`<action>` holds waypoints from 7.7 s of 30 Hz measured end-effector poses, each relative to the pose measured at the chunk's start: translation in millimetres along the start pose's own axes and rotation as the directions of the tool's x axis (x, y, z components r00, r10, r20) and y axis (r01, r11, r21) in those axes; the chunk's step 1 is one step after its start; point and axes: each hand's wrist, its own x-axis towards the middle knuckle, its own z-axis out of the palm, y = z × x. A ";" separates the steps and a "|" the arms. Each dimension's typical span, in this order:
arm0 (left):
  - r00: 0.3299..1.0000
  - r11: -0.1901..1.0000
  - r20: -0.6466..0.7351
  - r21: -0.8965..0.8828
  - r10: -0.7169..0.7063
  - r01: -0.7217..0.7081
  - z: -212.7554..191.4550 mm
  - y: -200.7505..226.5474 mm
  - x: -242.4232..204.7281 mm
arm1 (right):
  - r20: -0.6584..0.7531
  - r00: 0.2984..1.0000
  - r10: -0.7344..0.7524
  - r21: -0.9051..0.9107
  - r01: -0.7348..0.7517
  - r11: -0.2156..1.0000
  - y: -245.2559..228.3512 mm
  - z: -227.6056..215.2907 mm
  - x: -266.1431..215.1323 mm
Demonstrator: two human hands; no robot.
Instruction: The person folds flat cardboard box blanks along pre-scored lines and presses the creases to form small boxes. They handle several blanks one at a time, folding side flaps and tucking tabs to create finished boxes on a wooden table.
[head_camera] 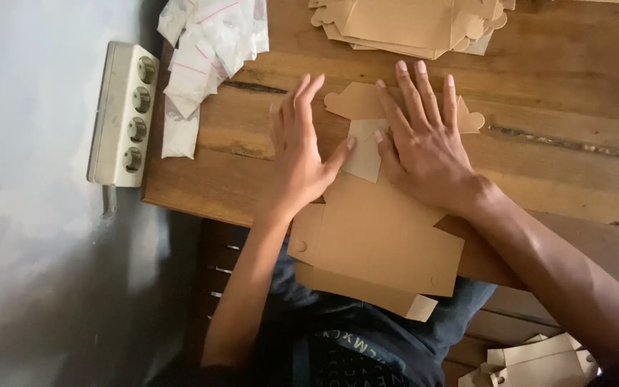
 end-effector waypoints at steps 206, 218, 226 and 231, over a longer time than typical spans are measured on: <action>0.661 0.764 0.586 0.105 0.470 -0.636 50.8 29.8 63.7 | 0.329 0.767 0.551 0.394 -0.641 0.658 57.1 -129.2 -4.4; 0.690 0.815 0.488 -0.080 0.534 -0.574 53.6 19.2 62.0 | 0.380 0.851 0.362 0.315 -0.487 0.815 42.1 -118.0 -2.3; 0.669 0.797 0.551 0.013 0.498 -0.604 52.7 27.4 62.6 | 0.028 0.965 0.261 0.006 -0.261 0.965 -14.8 -54.3 -80.7; 0.675 0.717 0.456 0.107 0.580 -0.689 60.9 15.8 59.6 | -0.281 0.749 0.601 0.110 -0.597 0.795 -71.0 -12.2 -135.2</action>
